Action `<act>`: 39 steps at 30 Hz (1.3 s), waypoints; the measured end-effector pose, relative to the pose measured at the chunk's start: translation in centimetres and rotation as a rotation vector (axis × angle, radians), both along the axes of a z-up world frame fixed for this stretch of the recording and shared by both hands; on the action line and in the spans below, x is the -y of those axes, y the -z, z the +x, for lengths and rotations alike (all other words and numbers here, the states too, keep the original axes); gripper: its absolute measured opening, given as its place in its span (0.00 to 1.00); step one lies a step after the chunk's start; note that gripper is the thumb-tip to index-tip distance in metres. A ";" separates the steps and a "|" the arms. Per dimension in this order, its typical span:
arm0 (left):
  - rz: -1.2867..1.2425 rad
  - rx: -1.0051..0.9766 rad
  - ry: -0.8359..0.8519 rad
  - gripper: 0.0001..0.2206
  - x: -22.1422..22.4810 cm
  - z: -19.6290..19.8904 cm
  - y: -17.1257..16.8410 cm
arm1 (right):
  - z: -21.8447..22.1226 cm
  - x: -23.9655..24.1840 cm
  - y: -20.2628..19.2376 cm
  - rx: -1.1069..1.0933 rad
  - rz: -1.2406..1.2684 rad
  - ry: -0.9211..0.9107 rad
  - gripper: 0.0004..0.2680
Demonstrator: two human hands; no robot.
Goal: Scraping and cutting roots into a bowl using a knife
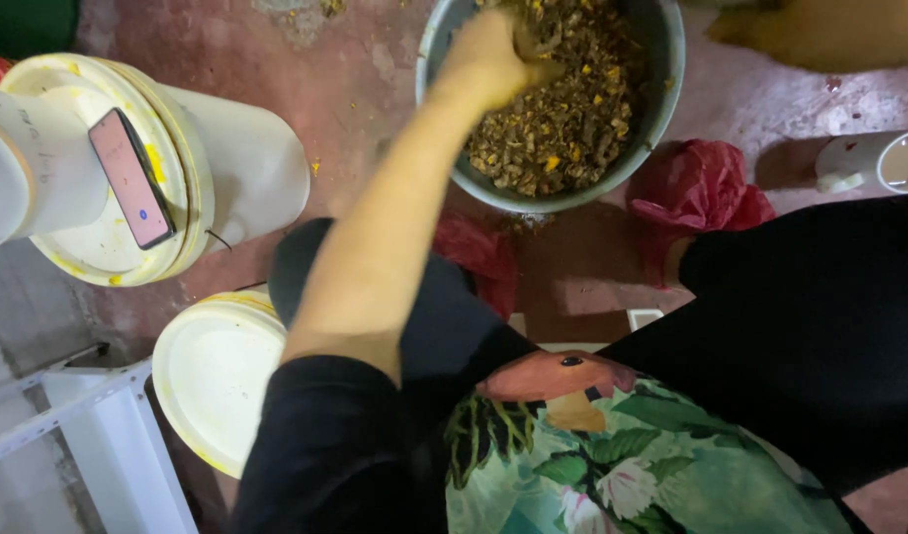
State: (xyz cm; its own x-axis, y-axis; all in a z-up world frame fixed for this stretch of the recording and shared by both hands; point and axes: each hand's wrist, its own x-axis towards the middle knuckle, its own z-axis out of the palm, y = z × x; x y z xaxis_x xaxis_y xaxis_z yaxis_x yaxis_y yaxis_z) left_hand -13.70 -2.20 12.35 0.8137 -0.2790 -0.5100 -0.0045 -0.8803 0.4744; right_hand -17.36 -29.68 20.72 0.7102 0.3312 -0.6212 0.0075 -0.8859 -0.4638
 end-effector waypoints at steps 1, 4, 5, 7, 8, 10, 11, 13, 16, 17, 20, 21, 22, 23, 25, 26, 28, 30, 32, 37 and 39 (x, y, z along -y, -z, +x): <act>0.048 -0.136 -0.092 0.25 0.7 -0.9 -0.2 | -0.7 1.1 1.3 0.017 -0.018 -0.005 0.15; 0.225 -0.280 -0.059 0.20 0.5 -2.5 7.5 | -1.8 0.8 3.3 0.053 -0.073 -0.014 0.17; 0.352 -0.282 0.063 0.22 0.1 -2.7 11.4 | -1.3 -0.5 3.2 0.066 -0.093 -0.015 0.17; 0.311 -0.335 -0.043 0.18 0.4 -4.0 12.1 | -1.2 0.2 5.0 0.162 -0.007 -0.056 0.16; 0.270 -0.388 -0.160 0.15 0.5 -4.9 12.6 | -1.4 0.5 6.0 0.260 0.080 -0.105 0.15; 0.201 -0.279 -0.213 0.18 0.0 -6.4 18.1 | -1.9 0.7 6.9 0.195 0.083 -0.016 0.17; 0.129 -0.164 -0.278 0.24 -0.3 -7.0 20.8 | -2.0 0.6 7.3 0.136 0.089 0.062 0.18; 0.038 -0.241 -0.334 0.22 0.6 -6.6 15.6 | -1.9 0.8 5.8 0.151 0.060 0.023 0.17; -0.031 -0.389 -0.382 0.19 0.0 -4.6 10.6 | -2.0 0.9 6.0 0.136 0.082 -0.004 0.17; -0.021 -0.456 -0.358 0.10 -0.4 -3.4 9.3 | -1.8 1.0 6.3 0.112 0.118 0.019 0.17; -0.434 -0.616 -0.450 0.13 -1.9 -1.4 7.9 | -1.7 -0.1 2.5 0.171 -0.001 -0.051 0.12; -0.436 -0.604 -0.452 0.13 -2.3 -1.3 5.8 | -1.5 -0.4 1.8 0.182 0.001 -0.055 0.12; -0.602 -0.628 -0.422 0.17 -2.5 -1.1 3.6 | -1.2 -0.6 1.1 0.235 -0.117 -0.166 0.14; -0.768 -0.650 -0.387 0.22 -2.8 -0.9 1.5 | -0.8 -0.9 0.4 0.287 -0.235 -0.274 0.18; -0.973 -0.622 -0.347 0.20 -3.5 -1.2 -1.9 | -1.3 -2.7 -3.5 0.239 -0.188 -0.200 0.17; -1.169 -0.612 -0.310 0.18 -3.8 -1.8 -3.3 | -1.9 -3.6 -5.1 0.167 -0.132 -0.125 0.18; -1.381 -0.583 -0.377 0.18 -3.8 -2.4 -3.8 | -3.3 -3.5 -4.6 0.387 -0.035 -0.134 0.16; -1.592 -0.552 -0.461 0.18 -3.4 -3.2 -3.6 | -4.9 -4.1 -4.5 0.593 0.068 -0.145 0.13; -1.729 -0.490 -0.775 0.16 -2.6 -3.5 -3.3 | -6.1 -5.4 -5.2 0.810 0.181 -0.121 0.16; -1.978 -0.447 -0.858 0.10 -0.8 -4.3 -2.9 | -8.2 -10.6 -8.8 0.444 0.025 0.048 0.23; -2.023 -0.498 -0.861 0.12 -0.5 -3.9 -2.5 | -8.7 -11.2 -7.8 0.352 -0.035 0.081 0.25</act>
State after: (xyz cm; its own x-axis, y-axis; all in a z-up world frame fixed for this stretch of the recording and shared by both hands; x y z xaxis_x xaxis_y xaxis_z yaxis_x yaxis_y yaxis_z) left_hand -17.62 -1.72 14.82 0.9259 -0.2934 -0.2379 0.3584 0.8813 0.3081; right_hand -26.04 -18.43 28.54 0.9057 0.2479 -0.3438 0.0905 -0.9055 -0.4145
